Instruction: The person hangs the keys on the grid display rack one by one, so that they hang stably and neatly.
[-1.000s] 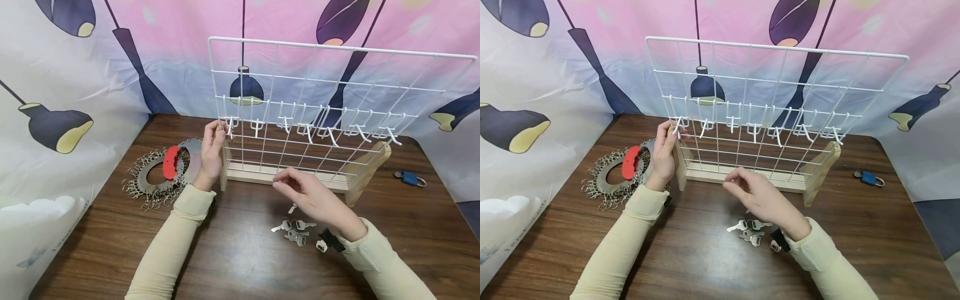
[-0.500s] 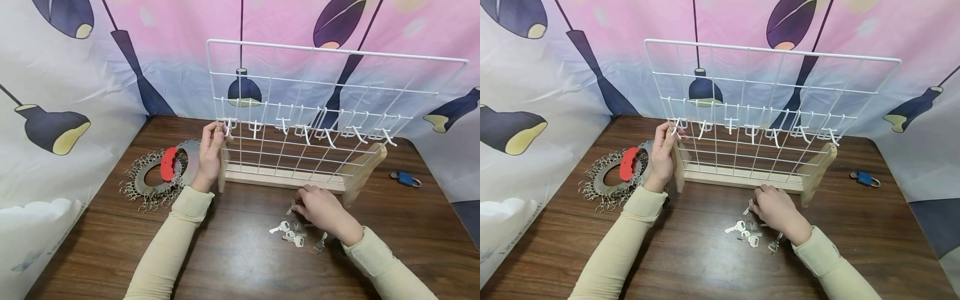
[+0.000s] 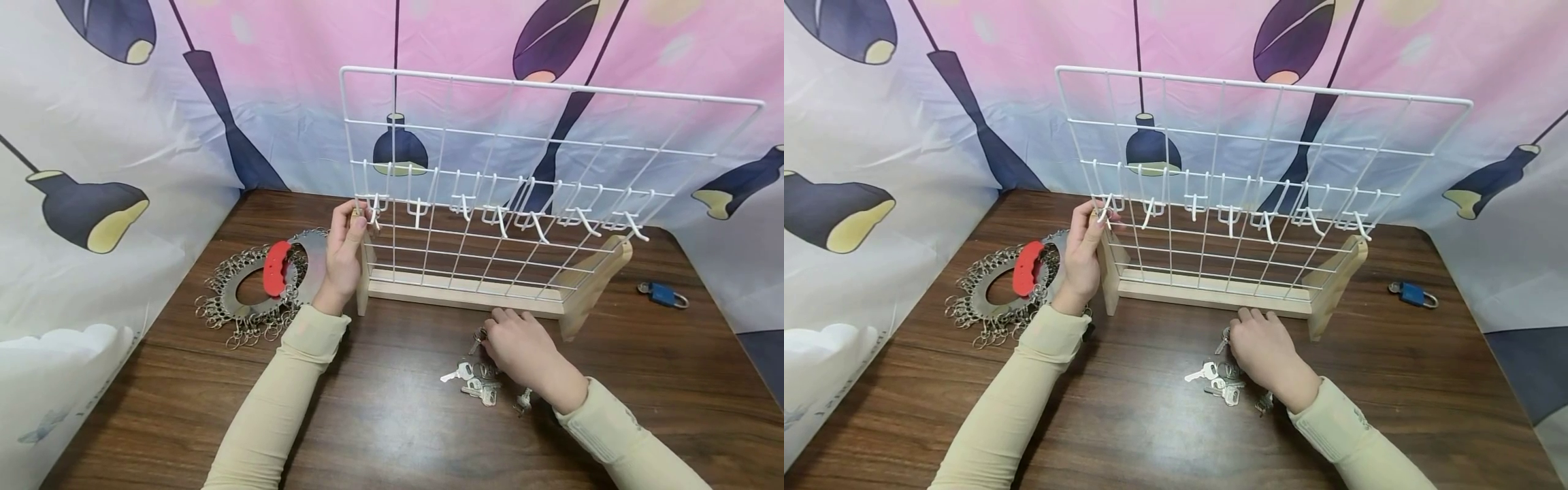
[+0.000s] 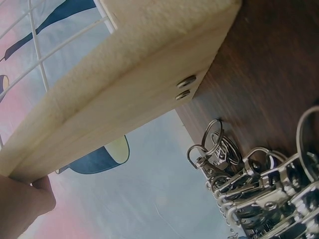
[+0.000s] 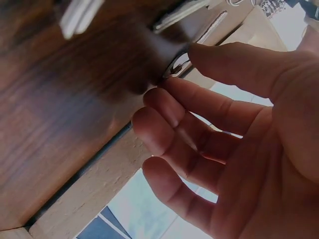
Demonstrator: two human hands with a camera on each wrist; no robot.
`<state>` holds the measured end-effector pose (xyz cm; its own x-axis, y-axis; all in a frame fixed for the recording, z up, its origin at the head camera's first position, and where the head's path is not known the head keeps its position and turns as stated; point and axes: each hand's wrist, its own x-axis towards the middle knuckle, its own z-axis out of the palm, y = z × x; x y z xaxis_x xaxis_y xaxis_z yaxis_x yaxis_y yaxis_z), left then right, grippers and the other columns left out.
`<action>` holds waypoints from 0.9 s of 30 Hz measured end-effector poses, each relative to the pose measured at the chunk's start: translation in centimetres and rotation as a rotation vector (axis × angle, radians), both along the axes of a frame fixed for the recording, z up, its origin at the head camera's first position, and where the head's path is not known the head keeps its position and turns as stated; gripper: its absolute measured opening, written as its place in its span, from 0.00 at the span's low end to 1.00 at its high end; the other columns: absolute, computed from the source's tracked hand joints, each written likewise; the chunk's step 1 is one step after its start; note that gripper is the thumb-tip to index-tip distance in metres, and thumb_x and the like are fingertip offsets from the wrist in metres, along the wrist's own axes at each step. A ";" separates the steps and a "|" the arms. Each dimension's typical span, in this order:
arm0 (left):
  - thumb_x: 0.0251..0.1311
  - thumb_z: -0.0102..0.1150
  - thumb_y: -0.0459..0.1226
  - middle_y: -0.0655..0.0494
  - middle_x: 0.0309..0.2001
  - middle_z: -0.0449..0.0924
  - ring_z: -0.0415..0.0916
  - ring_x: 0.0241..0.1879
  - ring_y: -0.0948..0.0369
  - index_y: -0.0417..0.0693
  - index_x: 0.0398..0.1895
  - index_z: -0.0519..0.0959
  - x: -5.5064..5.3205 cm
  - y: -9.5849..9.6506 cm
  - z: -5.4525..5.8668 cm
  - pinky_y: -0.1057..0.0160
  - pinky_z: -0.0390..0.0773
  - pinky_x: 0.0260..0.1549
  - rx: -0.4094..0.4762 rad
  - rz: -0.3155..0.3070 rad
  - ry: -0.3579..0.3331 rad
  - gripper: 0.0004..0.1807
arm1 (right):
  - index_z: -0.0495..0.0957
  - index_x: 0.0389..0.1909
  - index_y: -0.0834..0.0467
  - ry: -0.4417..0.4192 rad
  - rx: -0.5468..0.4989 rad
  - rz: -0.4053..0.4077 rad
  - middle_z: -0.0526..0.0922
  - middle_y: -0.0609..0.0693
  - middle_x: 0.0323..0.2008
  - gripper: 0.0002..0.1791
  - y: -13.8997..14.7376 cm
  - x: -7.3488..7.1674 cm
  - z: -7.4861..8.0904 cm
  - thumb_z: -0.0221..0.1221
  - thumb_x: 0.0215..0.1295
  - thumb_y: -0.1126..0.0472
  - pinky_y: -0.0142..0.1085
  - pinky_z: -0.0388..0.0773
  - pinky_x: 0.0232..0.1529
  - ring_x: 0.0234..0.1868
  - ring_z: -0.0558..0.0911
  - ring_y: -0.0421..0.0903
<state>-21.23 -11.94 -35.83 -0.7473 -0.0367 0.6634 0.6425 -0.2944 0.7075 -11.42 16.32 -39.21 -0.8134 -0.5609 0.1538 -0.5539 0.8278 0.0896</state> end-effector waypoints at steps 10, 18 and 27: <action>0.70 0.37 0.29 0.52 0.44 0.70 0.68 0.42 0.57 0.38 0.53 0.66 0.0 -0.1 0.0 0.63 0.71 0.44 -0.014 0.021 0.015 0.13 | 0.75 0.22 0.59 0.071 0.013 0.017 0.73 0.51 0.26 0.08 -0.3 0.1 -0.3 0.65 0.53 0.63 0.42 0.67 0.26 0.28 0.74 0.50; 0.70 0.38 0.31 0.50 0.44 0.70 0.69 0.44 0.60 0.29 0.53 0.64 0.1 -0.1 0.1 0.64 0.71 0.46 -0.022 0.033 -0.016 0.14 | 0.77 0.23 0.60 0.081 0.033 0.020 0.74 0.52 0.27 0.04 -0.3 0.0 -0.4 0.62 0.54 0.67 0.42 0.69 0.28 0.29 0.76 0.51; 0.71 0.37 0.30 0.51 0.44 0.70 0.68 0.44 0.58 0.21 0.54 0.58 0.1 -0.1 0.0 0.64 0.70 0.45 -0.024 0.031 -0.008 0.17 | 0.76 0.23 0.59 0.117 0.004 0.026 0.74 0.51 0.26 0.05 -0.1 -0.4 -0.7 0.62 0.53 0.68 0.42 0.69 0.27 0.29 0.77 0.52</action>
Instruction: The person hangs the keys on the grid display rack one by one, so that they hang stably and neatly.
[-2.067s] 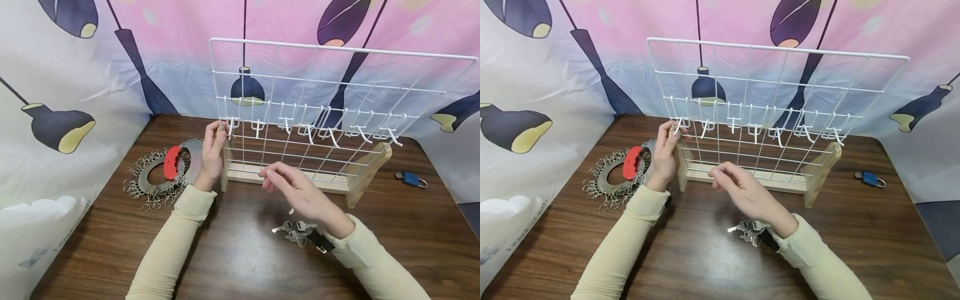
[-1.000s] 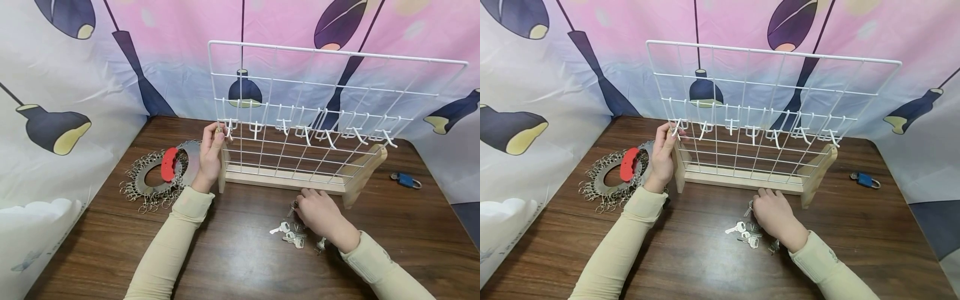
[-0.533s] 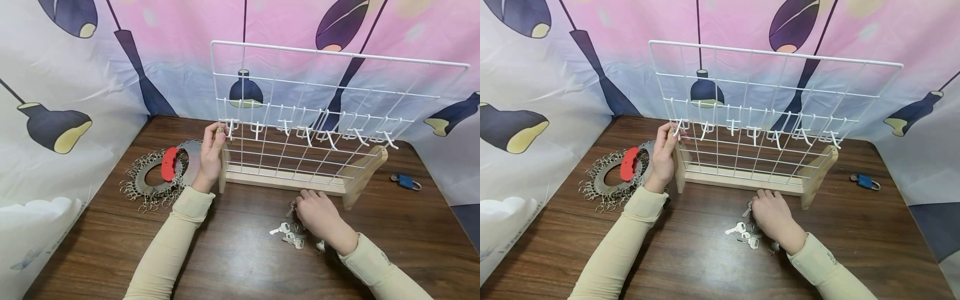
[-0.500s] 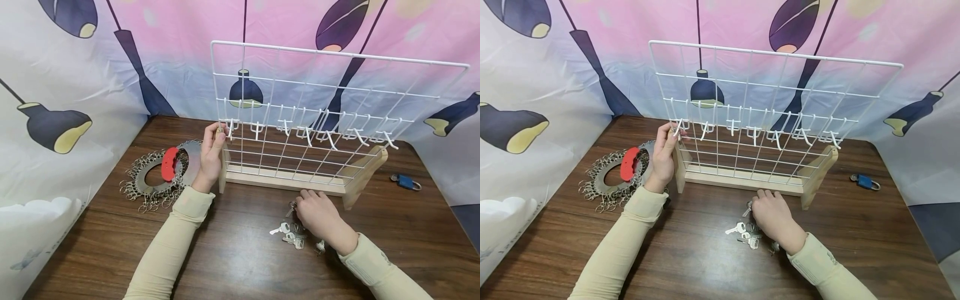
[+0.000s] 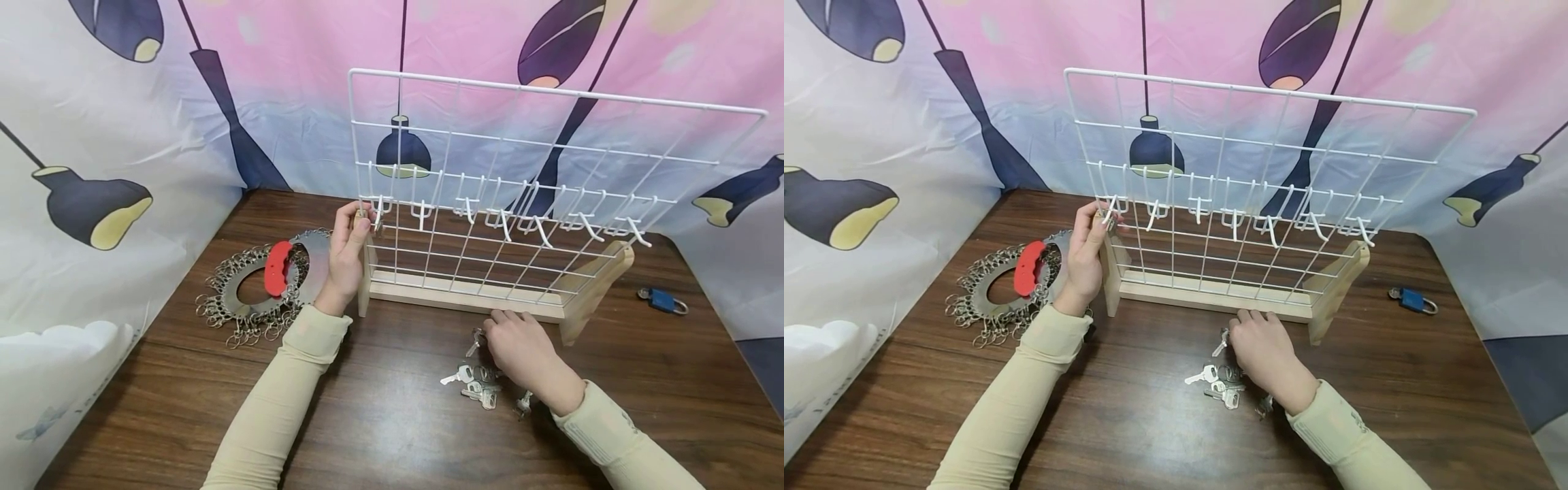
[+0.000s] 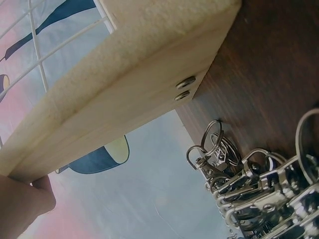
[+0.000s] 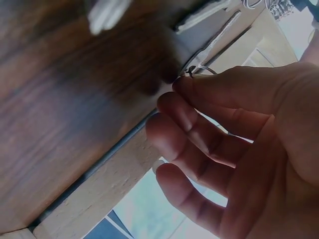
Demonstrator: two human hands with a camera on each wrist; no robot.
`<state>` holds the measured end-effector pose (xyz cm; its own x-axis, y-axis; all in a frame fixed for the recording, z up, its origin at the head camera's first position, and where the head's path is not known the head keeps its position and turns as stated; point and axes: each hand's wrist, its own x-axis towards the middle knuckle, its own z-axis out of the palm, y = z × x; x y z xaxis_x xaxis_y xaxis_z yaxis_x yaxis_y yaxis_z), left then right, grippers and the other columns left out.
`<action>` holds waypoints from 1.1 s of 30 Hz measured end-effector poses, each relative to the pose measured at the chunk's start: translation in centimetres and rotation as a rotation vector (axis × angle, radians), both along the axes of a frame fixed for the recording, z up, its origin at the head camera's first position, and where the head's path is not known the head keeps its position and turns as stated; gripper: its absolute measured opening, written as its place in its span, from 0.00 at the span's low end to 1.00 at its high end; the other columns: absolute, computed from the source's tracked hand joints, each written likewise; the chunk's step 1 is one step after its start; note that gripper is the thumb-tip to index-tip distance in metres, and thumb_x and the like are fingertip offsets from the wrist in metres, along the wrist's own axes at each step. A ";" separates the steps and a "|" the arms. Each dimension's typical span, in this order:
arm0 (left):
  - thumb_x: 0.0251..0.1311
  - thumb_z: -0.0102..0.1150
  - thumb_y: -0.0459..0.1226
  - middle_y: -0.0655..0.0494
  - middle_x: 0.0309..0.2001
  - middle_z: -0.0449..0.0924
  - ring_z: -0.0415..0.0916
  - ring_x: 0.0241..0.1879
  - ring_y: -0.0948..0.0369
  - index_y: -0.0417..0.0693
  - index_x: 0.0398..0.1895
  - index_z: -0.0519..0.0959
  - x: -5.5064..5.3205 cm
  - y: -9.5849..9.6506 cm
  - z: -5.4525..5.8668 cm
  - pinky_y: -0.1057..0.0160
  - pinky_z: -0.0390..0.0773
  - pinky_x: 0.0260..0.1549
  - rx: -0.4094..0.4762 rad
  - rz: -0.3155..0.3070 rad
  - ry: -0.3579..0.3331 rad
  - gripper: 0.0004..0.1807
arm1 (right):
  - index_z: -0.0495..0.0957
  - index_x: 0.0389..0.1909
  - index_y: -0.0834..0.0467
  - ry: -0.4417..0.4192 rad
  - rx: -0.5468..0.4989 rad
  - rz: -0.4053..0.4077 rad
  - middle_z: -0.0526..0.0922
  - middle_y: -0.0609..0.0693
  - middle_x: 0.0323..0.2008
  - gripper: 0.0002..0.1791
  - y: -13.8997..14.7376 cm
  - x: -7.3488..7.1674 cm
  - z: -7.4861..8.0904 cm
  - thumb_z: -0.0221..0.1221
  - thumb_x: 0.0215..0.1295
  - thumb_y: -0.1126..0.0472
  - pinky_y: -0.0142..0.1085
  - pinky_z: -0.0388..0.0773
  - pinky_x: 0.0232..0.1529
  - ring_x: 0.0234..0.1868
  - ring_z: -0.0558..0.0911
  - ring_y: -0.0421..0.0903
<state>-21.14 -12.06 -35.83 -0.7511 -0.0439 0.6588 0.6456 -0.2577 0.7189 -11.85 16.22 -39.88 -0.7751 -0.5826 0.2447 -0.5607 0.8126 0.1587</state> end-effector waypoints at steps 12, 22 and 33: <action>0.71 0.37 0.31 0.49 0.44 0.69 0.67 0.47 0.58 0.22 0.55 0.58 0.0 -0.1 -0.1 0.58 0.67 0.50 -0.028 0.017 0.002 0.18 | 0.75 0.26 0.58 -0.040 -0.078 0.007 0.76 0.49 0.26 0.06 0.3 -0.4 0.3 0.63 0.55 0.63 0.42 0.71 0.27 0.28 0.77 0.49; 0.71 0.37 0.31 0.54 0.44 0.70 0.68 0.48 0.60 0.20 0.55 0.58 0.1 -0.1 0.0 0.62 0.66 0.53 -0.041 0.038 0.014 0.19 | 0.80 0.31 0.54 -0.139 -0.228 0.014 0.77 0.43 0.28 0.01 0.0 -0.6 0.7 0.62 0.58 0.61 0.41 0.75 0.29 0.28 0.77 0.44; 0.71 0.36 0.31 0.53 0.45 0.70 0.67 0.49 0.60 0.21 0.54 0.58 0.1 -0.1 0.0 0.62 0.65 0.54 -0.039 0.031 0.011 0.18 | 0.81 0.38 0.50 -0.236 -0.375 0.018 0.81 0.40 0.34 0.04 -0.7 -0.2 1.6 0.61 0.63 0.59 0.41 0.77 0.31 0.30 0.79 0.40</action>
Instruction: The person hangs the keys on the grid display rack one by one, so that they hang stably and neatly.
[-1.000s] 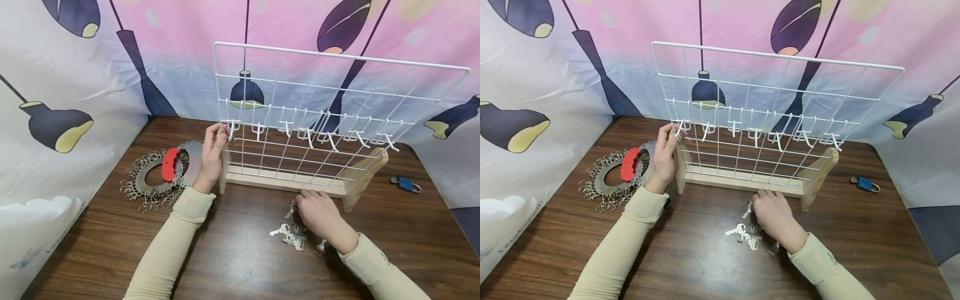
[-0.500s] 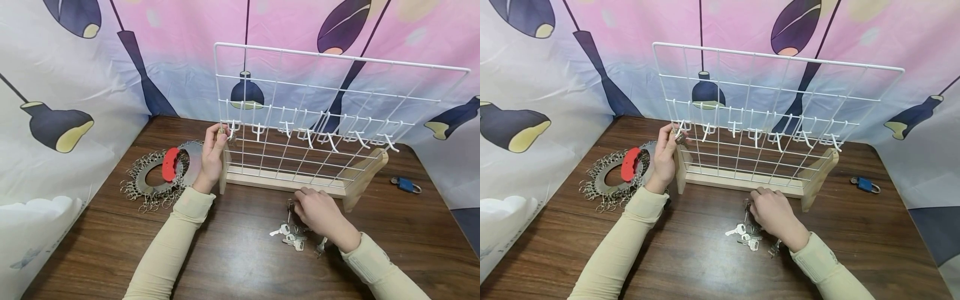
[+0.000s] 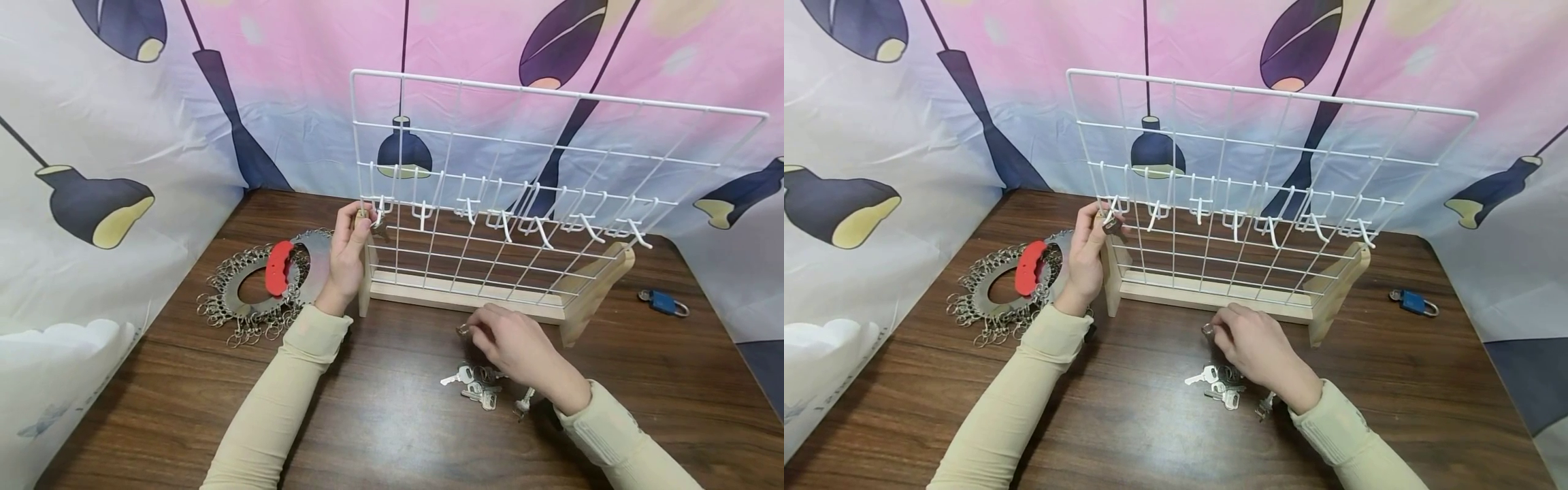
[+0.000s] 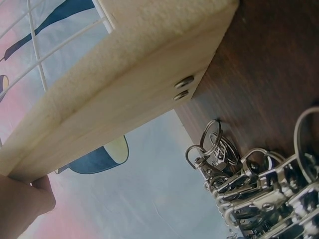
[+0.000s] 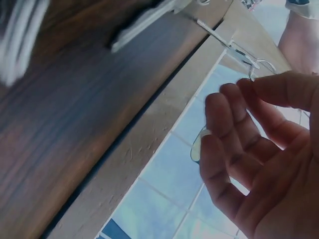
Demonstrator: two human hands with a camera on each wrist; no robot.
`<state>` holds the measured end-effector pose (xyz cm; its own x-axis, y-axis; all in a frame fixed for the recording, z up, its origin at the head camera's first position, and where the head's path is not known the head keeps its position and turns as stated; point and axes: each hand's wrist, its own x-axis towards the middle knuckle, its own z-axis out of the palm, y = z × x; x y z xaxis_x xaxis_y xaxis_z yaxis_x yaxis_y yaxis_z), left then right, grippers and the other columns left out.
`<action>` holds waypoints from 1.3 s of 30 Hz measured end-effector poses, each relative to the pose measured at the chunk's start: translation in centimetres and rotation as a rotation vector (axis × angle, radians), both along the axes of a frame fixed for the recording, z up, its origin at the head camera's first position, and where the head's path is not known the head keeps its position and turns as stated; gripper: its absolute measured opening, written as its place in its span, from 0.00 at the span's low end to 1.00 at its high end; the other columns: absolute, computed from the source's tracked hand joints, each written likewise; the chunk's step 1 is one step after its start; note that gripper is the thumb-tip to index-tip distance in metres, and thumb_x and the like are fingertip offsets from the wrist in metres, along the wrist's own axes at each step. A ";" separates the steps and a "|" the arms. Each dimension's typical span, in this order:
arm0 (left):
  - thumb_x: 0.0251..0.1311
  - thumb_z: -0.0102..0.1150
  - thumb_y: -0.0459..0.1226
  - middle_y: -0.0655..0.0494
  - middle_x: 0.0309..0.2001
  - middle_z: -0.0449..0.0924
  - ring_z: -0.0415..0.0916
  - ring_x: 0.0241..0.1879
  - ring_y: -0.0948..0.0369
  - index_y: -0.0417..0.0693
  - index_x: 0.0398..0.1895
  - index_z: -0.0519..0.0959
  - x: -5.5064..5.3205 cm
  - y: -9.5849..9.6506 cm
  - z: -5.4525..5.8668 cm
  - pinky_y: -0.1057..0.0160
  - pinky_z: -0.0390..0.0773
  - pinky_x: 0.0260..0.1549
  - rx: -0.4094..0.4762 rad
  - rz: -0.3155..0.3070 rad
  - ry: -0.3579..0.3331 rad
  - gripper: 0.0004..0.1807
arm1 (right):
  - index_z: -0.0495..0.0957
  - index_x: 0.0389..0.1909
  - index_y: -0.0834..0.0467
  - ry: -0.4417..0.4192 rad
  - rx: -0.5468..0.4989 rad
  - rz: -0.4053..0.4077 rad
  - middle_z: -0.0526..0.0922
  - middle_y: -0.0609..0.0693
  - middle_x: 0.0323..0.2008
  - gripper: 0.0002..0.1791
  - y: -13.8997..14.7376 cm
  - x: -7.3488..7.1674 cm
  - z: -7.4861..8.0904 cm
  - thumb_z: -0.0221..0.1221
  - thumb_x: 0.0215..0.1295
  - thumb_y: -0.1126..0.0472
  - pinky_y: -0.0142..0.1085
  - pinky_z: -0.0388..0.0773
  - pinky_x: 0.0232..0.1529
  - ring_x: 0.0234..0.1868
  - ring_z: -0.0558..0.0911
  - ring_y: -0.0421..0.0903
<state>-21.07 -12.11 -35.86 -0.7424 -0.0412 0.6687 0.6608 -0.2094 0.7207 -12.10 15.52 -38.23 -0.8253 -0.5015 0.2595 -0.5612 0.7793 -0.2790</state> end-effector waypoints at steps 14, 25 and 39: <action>0.70 0.36 0.30 0.52 0.45 0.69 0.67 0.49 0.60 0.20 0.54 0.58 0.0 0.0 0.2 0.62 0.65 0.54 -0.005 0.017 0.000 0.18 | 0.82 0.38 0.47 -0.230 -0.398 0.073 0.82 0.40 0.29 0.03 -1.7 0.5 1.9 0.60 0.67 0.57 0.32 0.73 0.28 0.26 0.75 0.37; 0.70 0.38 0.31 0.54 0.45 0.70 0.68 0.48 0.60 0.38 0.54 0.66 0.1 0.0 0.1 0.63 0.66 0.52 -0.006 0.023 -0.018 0.13 | 0.83 0.38 0.46 -0.308 -0.535 0.079 0.83 0.39 0.32 0.03 -3.3 1.3 4.4 0.60 0.68 0.56 0.33 0.72 0.27 0.26 0.75 0.40; 0.71 0.37 0.30 0.45 0.45 0.69 0.68 0.48 0.59 0.30 0.53 0.64 0.1 0.0 0.1 0.62 0.66 0.53 0.008 0.017 -0.018 0.13 | 0.83 0.37 0.48 -0.294 -0.539 0.089 0.84 0.37 0.35 0.03 -4.2 1.5 5.1 0.62 0.66 0.57 0.34 0.75 0.32 0.31 0.79 0.39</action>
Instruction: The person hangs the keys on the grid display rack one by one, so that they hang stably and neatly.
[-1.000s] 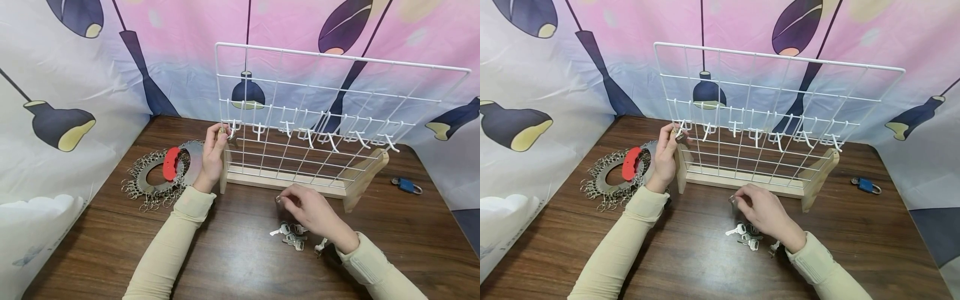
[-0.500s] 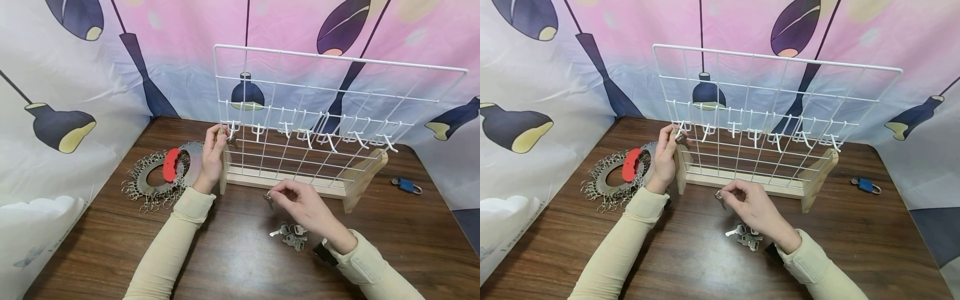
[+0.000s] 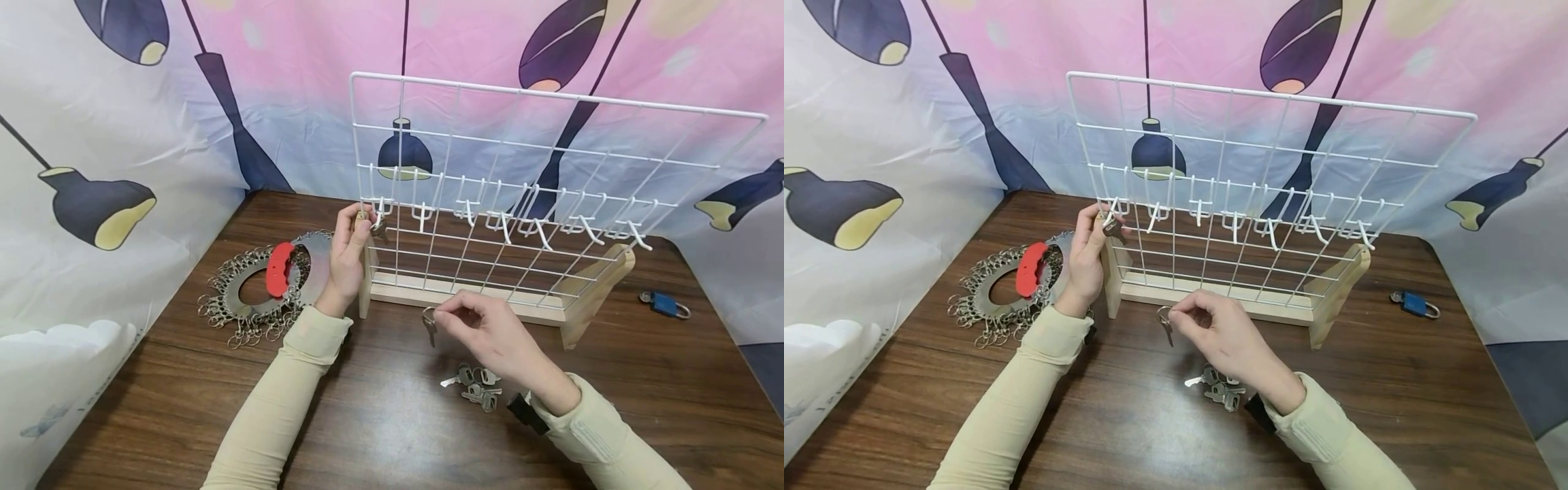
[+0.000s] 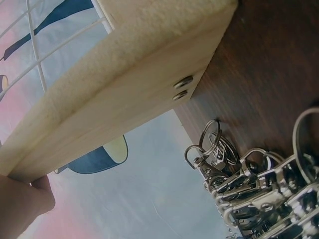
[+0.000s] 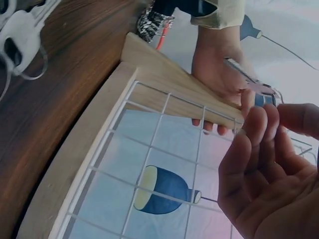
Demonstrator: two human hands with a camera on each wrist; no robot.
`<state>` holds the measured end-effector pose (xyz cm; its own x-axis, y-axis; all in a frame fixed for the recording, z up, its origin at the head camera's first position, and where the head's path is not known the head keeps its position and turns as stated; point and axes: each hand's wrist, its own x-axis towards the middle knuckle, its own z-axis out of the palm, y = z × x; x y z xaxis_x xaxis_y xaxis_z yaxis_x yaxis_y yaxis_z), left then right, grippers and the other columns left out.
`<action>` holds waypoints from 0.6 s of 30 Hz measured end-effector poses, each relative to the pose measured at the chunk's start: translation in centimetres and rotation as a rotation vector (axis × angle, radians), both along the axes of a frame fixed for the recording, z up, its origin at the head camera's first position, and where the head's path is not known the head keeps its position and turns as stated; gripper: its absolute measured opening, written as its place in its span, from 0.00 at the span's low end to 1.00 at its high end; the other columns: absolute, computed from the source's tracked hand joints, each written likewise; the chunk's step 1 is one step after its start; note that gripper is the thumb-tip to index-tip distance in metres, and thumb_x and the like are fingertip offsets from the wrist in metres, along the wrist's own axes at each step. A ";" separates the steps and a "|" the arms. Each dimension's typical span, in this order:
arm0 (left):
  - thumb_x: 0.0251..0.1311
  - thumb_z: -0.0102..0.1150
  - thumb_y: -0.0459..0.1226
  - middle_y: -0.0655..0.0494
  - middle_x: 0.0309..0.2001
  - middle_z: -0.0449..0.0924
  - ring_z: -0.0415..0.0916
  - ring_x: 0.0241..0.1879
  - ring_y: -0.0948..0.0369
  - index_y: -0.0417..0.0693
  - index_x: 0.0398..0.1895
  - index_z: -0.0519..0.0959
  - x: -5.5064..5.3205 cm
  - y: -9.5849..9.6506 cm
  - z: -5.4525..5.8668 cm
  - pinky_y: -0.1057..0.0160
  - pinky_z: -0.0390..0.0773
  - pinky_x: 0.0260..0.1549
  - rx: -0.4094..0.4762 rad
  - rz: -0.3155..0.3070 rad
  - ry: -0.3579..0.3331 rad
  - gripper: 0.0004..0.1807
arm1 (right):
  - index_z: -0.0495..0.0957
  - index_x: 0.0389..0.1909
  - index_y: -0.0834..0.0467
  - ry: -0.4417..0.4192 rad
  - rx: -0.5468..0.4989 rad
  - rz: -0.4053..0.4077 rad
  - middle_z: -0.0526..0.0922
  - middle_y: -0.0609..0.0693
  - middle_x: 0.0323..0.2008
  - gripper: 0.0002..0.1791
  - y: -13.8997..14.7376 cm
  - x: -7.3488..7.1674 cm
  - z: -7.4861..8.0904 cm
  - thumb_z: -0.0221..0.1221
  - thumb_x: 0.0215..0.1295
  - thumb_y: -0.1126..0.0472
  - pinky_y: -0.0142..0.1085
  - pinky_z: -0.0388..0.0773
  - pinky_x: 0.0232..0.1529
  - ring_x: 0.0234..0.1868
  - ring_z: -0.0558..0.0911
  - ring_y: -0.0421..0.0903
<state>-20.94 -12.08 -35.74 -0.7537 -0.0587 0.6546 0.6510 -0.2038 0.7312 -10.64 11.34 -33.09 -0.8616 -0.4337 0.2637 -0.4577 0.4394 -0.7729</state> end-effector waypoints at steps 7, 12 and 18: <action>0.70 0.38 0.31 0.48 0.45 0.69 0.68 0.49 0.61 0.37 0.54 0.66 0.0 0.0 0.1 0.63 0.66 0.52 -0.003 0.005 0.000 0.13 | 0.84 0.37 0.51 0.007 -0.188 -0.041 0.85 0.41 0.35 0.03 -0.7 -0.1 0.9 0.62 0.66 0.59 0.33 0.73 0.31 0.30 0.77 0.42; 0.70 0.38 0.30 0.52 0.45 0.70 0.68 0.48 0.61 0.35 0.54 0.65 0.0 0.0 0.1 0.63 0.66 0.52 -0.001 0.007 0.002 0.13 | 0.84 0.37 0.56 0.041 -0.333 -0.060 0.82 0.48 0.28 0.03 -1.5 -0.3 1.6 0.62 0.65 0.63 0.33 0.71 0.26 0.26 0.76 0.44; 0.70 0.38 0.30 0.45 0.45 0.69 0.67 0.48 0.60 0.34 0.53 0.65 0.1 0.0 0.1 0.63 0.66 0.53 0.007 -0.001 0.002 0.12 | 0.84 0.38 0.60 0.093 -0.433 -0.052 0.79 0.55 0.24 0.04 -2.3 -0.6 2.3 0.61 0.65 0.65 0.31 0.71 0.23 0.23 0.75 0.46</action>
